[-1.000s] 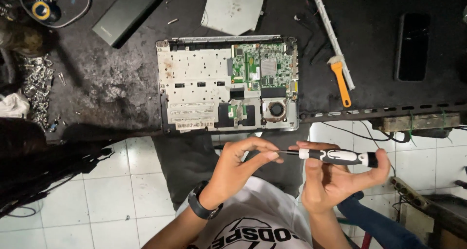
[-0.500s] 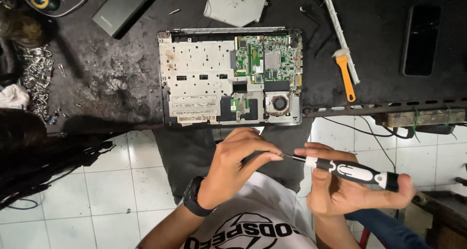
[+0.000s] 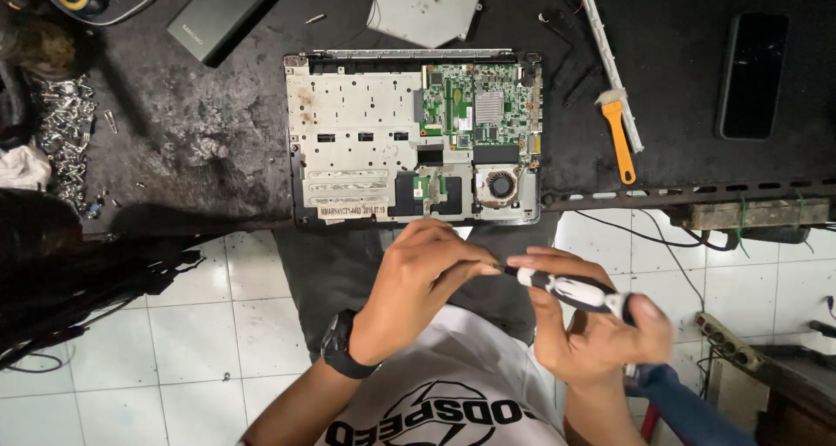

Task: The person is disassembling a laptop, specifically removing screws from the motherboard, disconnecting ribbon cables, and removing the battery.

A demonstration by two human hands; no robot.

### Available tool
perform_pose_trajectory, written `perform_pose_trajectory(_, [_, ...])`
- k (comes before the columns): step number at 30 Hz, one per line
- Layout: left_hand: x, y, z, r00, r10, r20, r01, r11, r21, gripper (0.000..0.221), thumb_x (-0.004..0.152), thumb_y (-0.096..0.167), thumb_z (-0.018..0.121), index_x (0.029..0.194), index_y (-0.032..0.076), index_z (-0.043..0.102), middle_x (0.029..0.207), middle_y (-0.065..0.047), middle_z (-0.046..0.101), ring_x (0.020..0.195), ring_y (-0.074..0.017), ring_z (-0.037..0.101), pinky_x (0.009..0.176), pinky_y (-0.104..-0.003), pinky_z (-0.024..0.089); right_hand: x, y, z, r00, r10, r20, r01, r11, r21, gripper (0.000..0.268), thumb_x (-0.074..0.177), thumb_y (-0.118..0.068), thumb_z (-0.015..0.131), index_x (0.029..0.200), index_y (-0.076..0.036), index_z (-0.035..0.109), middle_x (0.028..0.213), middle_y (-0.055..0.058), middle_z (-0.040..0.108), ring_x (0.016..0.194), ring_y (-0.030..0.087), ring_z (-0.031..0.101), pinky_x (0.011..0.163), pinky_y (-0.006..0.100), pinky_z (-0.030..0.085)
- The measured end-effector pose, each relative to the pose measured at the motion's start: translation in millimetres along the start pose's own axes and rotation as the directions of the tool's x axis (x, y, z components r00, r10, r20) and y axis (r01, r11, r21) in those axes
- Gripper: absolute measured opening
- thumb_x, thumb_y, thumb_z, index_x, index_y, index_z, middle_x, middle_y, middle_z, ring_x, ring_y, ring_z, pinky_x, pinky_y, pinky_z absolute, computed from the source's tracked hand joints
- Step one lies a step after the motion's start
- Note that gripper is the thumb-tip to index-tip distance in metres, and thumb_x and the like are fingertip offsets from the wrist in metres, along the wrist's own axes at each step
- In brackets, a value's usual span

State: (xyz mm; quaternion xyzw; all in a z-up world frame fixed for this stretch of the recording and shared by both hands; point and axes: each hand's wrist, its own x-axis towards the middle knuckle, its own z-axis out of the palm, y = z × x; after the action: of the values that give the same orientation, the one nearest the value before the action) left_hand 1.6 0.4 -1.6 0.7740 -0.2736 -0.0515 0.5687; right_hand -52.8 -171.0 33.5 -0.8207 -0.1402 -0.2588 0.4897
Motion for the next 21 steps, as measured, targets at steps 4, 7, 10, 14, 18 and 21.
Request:
perform_pose_trajectory(4, [1.1,-13.4,3.5,1.000,-0.018,0.013,0.017,0.998,0.064,0.008,0.099,0.019,0.067,0.096,0.015,0.074,0.091,0.007,0.075,0.080,-0.0185,0.063,0.093,-0.033,0.046,-13.1,19.6,-5.9,0.997,-0.029,0.075,0.035,0.996,-0.077,0.086,0.096,0.014,0.062,0.156,-0.024,0.013,0.101,0.031,0.059,0.086,0.038,0.069,0.089,0.051,0.067])
perform_pose_trajectory(7, [0.9,-25.1,4.1,0.998,-0.051,0.022,0.047,0.991,0.126,0.007,0.095,0.022,0.072,0.096,0.015,0.074,0.087,0.002,0.075,0.079,-0.0194,0.063,0.085,-0.033,0.048,-15.0,25.4,-6.9,0.987,0.025,0.160,-0.009,0.995,-0.099,0.092,0.092,0.013,0.075,0.156,-0.025,0.021,0.112,0.025,0.065,0.100,0.030,0.072,0.103,0.051,0.063])
perform_pose_trajectory(10, [3.2,-33.9,3.0,0.990,-0.043,0.132,0.015,0.979,0.205,0.010,0.098,0.024,0.067,0.098,0.017,0.075,0.084,0.003,0.075,0.079,-0.0201,0.064,0.089,-0.034,0.043,-2.6,20.2,-4.9,0.927,0.169,0.334,-0.179,0.984,0.000,0.068,0.108,0.001,0.049,0.157,-0.025,0.009,0.138,0.031,0.062,0.128,0.039,0.068,0.086,0.040,0.061])
perform_pose_trajectory(14, [15.7,-30.0,-0.3,0.994,-0.080,0.077,0.071,0.992,0.107,0.009,0.096,0.023,0.070,0.098,0.017,0.075,0.085,-0.002,0.077,0.080,-0.0229,0.070,0.091,-0.039,0.048,0.7,34.7,4.6,0.972,0.156,0.178,-0.162,0.986,0.023,0.074,0.105,0.011,0.054,0.156,-0.021,0.013,0.114,0.025,0.071,0.103,0.031,0.076,0.063,0.028,0.053])
perform_pose_trajectory(18, [46.2,-30.5,-10.6,0.998,-0.049,0.034,0.047,0.997,0.061,0.031,0.095,0.031,0.071,0.120,0.012,0.071,0.105,-0.014,0.078,0.100,-0.0311,0.073,0.098,-0.049,0.052,14.6,59.6,17.3,0.954,0.274,-0.121,-0.256,0.956,0.147,0.072,0.108,0.002,0.057,0.157,-0.018,0.008,0.099,0.023,0.070,0.097,0.036,0.072,0.086,0.042,0.059])
perform_pose_trajectory(21, [68.1,-55.9,-2.4,0.996,0.084,0.017,-0.085,0.956,0.280,0.045,0.097,0.026,0.072,0.133,0.001,0.062,0.131,-0.022,0.066,0.127,-0.0373,0.061,0.110,-0.051,0.046,43.2,107.2,22.0,0.952,0.241,-0.190,-0.217,0.966,0.141,0.072,0.117,0.004,0.055,0.162,-0.026,0.007,0.112,0.028,0.073,0.107,0.034,0.075,0.091,0.038,0.061])
